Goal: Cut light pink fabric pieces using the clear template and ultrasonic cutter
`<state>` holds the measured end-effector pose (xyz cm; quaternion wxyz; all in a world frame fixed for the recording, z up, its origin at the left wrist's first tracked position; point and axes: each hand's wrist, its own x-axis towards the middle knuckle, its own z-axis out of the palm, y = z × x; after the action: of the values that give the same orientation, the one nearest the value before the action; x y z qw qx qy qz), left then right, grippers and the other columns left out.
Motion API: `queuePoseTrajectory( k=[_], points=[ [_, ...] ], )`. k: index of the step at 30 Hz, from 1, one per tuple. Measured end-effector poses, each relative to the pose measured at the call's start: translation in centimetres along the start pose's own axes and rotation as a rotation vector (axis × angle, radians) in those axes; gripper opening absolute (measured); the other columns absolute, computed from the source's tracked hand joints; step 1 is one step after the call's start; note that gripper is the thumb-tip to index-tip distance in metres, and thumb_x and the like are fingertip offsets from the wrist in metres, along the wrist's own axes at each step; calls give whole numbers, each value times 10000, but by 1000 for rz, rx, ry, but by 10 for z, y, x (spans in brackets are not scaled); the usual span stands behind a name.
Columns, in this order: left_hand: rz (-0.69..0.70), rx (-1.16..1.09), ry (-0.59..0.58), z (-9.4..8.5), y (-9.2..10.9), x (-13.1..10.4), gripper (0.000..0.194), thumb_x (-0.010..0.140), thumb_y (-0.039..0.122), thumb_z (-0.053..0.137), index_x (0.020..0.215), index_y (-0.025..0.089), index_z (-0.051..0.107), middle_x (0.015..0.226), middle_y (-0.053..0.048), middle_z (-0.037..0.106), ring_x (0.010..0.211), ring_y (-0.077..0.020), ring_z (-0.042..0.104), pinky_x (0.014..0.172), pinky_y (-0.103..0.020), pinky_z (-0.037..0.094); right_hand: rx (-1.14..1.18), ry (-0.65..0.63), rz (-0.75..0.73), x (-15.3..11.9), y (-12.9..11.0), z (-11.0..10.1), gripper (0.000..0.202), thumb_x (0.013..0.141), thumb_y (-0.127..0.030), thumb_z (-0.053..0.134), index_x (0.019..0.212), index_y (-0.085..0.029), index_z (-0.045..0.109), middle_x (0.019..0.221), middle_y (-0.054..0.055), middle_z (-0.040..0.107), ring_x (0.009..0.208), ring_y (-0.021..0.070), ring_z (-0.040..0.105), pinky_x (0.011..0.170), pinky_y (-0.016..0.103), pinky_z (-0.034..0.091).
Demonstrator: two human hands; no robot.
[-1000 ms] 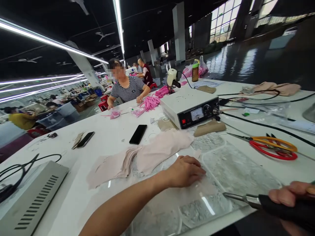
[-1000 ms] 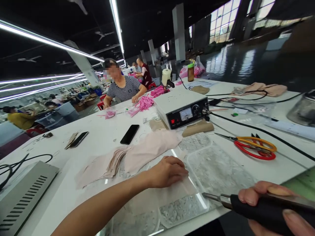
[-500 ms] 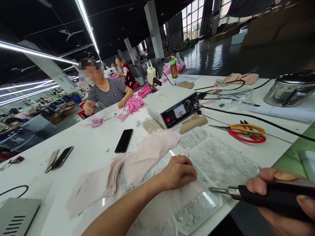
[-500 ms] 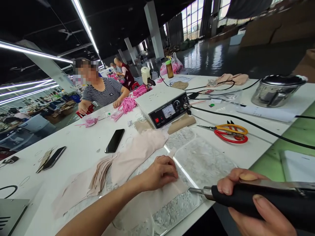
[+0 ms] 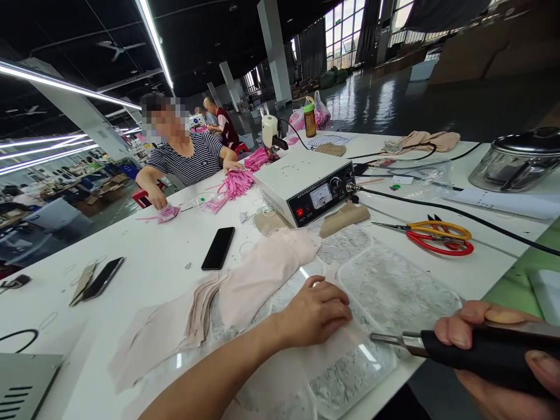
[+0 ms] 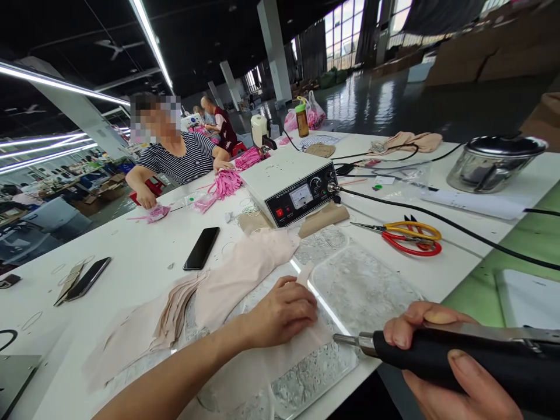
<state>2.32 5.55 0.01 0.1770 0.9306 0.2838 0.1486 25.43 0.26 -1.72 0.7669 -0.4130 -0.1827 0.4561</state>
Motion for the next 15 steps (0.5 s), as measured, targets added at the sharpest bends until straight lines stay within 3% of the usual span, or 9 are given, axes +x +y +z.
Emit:
queuePoseTrajectory(
  k=[6,10,15],
  points=[
    [300,187,-96,1,4,-5,244,956,149,433,1115,137,618,1093,-46,672,998,-156,577,962,-300,384,-20,-93,-60,-2,5,-8,312,599,-484,614,779,-231,584,794,18,483,560,161,447,468,355,429],
    [325,280,-111,0,4,-6,233,970,144,429,1125,129,603,1051,-55,668,972,-143,582,952,-300,389,-29,-137,-70,-1,10,-21,350,635,-536,602,830,-246,583,785,26,474,587,197,448,482,403,422],
    [332,297,-115,0,5,-7,219,965,132,442,1106,129,610,1039,-51,662,946,-142,581,949,-307,390,-30,-75,-150,10,16,-35,335,572,-551,680,761,-290,589,766,28,392,527,191,374,400,422,357]
  ],
)
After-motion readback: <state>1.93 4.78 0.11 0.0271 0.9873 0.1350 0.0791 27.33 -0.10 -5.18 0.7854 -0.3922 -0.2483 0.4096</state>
